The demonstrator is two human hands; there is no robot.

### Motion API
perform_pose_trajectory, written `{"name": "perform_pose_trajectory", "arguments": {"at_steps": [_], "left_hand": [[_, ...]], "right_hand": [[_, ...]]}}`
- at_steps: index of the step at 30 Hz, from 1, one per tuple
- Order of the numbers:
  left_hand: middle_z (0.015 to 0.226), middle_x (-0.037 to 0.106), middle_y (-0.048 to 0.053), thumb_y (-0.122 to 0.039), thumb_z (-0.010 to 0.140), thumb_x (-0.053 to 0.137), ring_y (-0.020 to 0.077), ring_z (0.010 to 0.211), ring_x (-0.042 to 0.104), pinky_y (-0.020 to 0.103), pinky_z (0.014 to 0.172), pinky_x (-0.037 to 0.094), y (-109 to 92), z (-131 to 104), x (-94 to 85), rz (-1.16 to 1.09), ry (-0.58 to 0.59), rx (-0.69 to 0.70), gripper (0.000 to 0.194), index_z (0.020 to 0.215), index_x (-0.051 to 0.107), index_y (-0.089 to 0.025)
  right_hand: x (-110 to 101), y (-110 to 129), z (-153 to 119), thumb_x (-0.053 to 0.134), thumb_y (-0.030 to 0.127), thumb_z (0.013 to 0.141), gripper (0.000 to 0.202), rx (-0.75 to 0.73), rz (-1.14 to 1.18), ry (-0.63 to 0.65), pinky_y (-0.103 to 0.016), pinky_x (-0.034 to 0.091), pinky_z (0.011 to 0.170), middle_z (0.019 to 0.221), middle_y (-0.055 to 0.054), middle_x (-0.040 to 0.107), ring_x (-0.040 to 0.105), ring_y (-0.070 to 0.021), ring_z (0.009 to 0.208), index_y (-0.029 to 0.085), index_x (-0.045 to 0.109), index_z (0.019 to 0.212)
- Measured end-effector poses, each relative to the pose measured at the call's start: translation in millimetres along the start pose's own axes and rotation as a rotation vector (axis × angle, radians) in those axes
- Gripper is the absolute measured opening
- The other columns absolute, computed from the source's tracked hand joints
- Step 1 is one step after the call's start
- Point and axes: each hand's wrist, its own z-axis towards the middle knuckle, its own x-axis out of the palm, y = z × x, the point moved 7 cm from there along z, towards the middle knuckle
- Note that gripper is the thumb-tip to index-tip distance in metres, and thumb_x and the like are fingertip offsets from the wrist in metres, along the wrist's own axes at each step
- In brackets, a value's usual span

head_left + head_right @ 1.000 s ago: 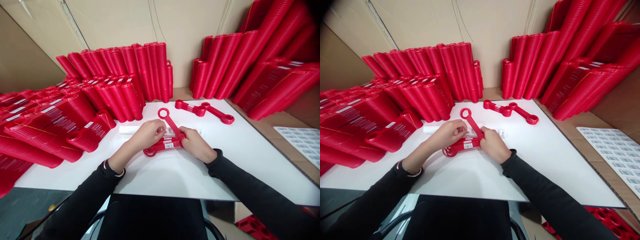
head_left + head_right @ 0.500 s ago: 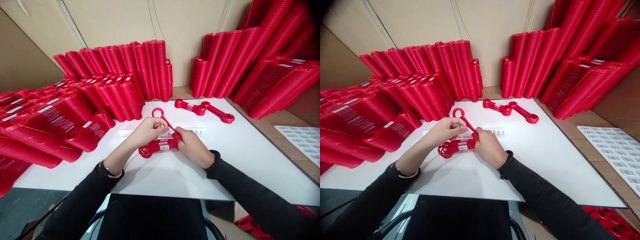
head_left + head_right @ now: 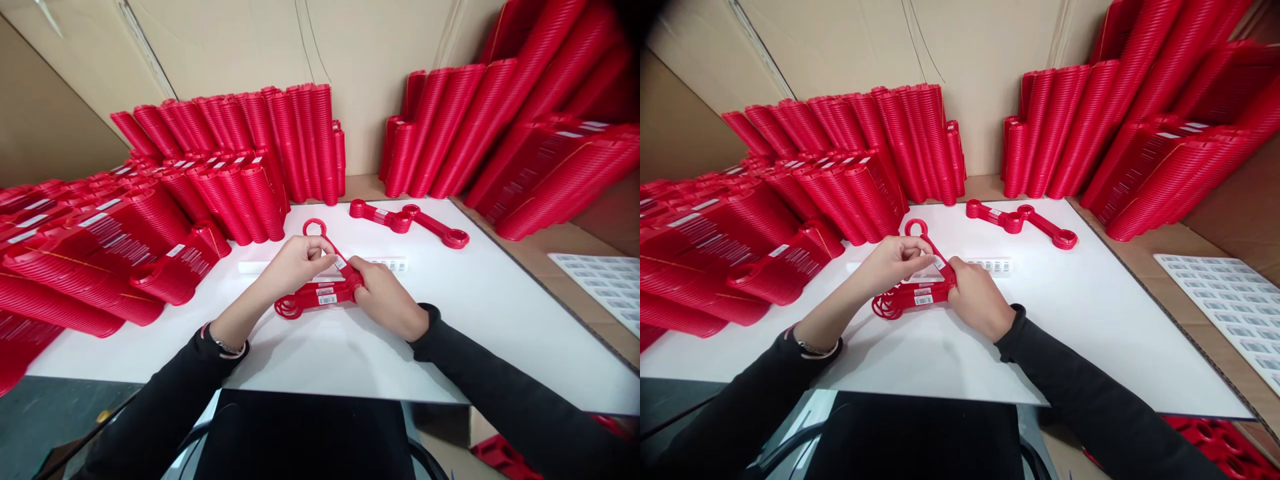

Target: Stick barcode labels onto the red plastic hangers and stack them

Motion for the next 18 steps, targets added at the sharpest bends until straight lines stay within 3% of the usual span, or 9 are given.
{"name": "perform_pose_trajectory", "arguments": {"at_steps": [3,7,11,14,18], "left_hand": [[0.048,0.031,-0.008,-0.030,0.083,0.050,0.0061,0.045,0.031,0.019,0.045,0.023,-8,-3,-1.8,0.135,-0.073,0.096,0.016,0.076,0.056,-0.017],[0.055,0.043,-0.005,-0.037,0.085,0.048,0.0088,0.052,0.041,0.021,0.050,0.026,-19,-9,-1.2,0.488,-0.194,0.235,0.019,0.084,0.053,-0.019],[0.067,0.053,0.000,-0.057,0.079,0.050,0.0149,0.060,0.052,0.023,0.052,0.028,-21,-11,-3.6,0.784,-0.322,0.234,0.049,0.107,0.046,-0.017],[0.072,0.057,0.002,-0.060,0.079,0.049,0.0181,0.068,0.057,0.023,0.055,0.033,-20,-10,-11.9,0.823,-0.434,0.176,0.063,0.122,0.036,-0.016],[0.085,0.058,0.005,-0.054,0.086,0.040,0.0185,0.072,0.058,0.025,0.056,0.034,-15,-11,-24.2,0.726,-0.565,0.108,0.049,0.117,0.038,-0.017]], "right_hand": [[0,1,0,0.036,0.004,0.068,0.017,-0.011,0.047,-0.002,-0.023,0.032,0.057,0.071,-0.003,0.057,0.049,-0.0150,0.064,0.020,0.039,0.072],[-2,3,-1,0.035,0.002,0.065,0.020,-0.035,0.108,-0.012,-0.023,0.032,0.057,0.070,-0.001,0.055,0.048,-0.0149,0.063,0.021,0.039,0.072],[-2,4,-2,0.035,0.001,0.063,0.022,-0.052,0.142,-0.014,-0.023,0.033,0.058,0.070,-0.001,0.054,0.049,-0.0151,0.065,0.021,0.039,0.071],[-1,4,-3,0.036,0.002,0.066,0.021,-0.052,0.185,-0.007,-0.023,0.034,0.057,0.073,-0.001,0.056,0.050,-0.0149,0.066,0.021,0.040,0.073],[-1,6,-4,0.037,0.004,0.069,0.017,-0.083,0.163,-0.003,-0.023,0.033,0.057,0.071,-0.001,0.056,0.049,-0.0144,0.064,0.020,0.040,0.073]]}}
